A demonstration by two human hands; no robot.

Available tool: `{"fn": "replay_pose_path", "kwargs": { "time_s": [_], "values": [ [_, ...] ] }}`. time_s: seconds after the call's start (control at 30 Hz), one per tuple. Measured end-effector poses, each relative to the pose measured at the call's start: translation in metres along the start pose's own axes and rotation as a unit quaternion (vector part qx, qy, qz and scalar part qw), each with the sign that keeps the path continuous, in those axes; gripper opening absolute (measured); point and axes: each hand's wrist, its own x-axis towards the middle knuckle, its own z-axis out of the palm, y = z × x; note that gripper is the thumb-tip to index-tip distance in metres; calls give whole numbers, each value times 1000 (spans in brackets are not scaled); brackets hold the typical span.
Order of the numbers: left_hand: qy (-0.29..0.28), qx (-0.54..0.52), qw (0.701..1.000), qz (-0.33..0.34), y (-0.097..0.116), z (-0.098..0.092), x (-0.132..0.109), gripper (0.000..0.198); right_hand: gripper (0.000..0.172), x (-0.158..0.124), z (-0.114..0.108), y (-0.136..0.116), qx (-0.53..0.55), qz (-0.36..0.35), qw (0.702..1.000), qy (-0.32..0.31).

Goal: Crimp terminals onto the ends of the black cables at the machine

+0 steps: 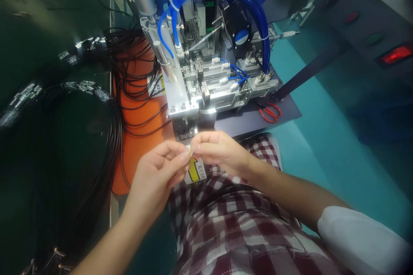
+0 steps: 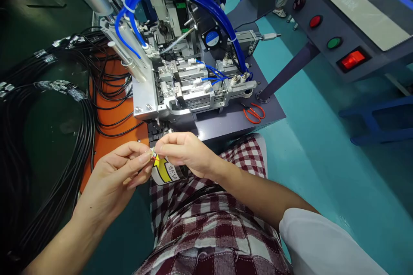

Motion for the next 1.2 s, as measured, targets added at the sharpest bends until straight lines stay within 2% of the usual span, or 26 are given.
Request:
{"fn": "replay_pose_path", "kwargs": {
  "time_s": [0.17,0.27,0.33,0.43,0.5,0.63,0.73,0.87,0.97,1.07,1.13,1.2],
  "values": [
    [-60,9,993,-102,8,-3,4,36,17,3,-12,1,-103,-113,985,-79],
    [-97,13,983,-154,11,-6,7,37,8,6,-19,-2,-145,-141,969,-141],
    [-107,25,980,-168,10,-7,7,36,4,7,-22,-5,-170,-151,960,-162],
    [-89,42,983,-157,8,-5,6,34,3,8,-23,-8,-199,-151,953,-170],
    [-58,44,989,-130,7,-2,5,34,5,6,-22,-9,-199,-140,959,-143],
    [15,49,996,-76,7,3,4,33,12,-3,-15,-6,-199,-115,973,9],
    [43,63,996,-55,6,3,4,32,17,-8,-9,-1,-210,-86,971,71],
    [45,66,996,-43,2,0,3,33,22,-7,-1,5,-208,-101,969,89],
    [42,51,997,-44,2,0,3,35,25,-3,1,7,-176,-65,979,78],
    [42,57,997,-43,3,0,3,35,20,-3,0,6,-163,-47,983,75],
    [41,72,996,-44,2,0,3,36,13,-5,-2,2,-209,-99,968,95],
    [41,91,994,-41,-1,-1,2,37,8,-7,-3,-3,-306,-185,928,109]
  ]
}}
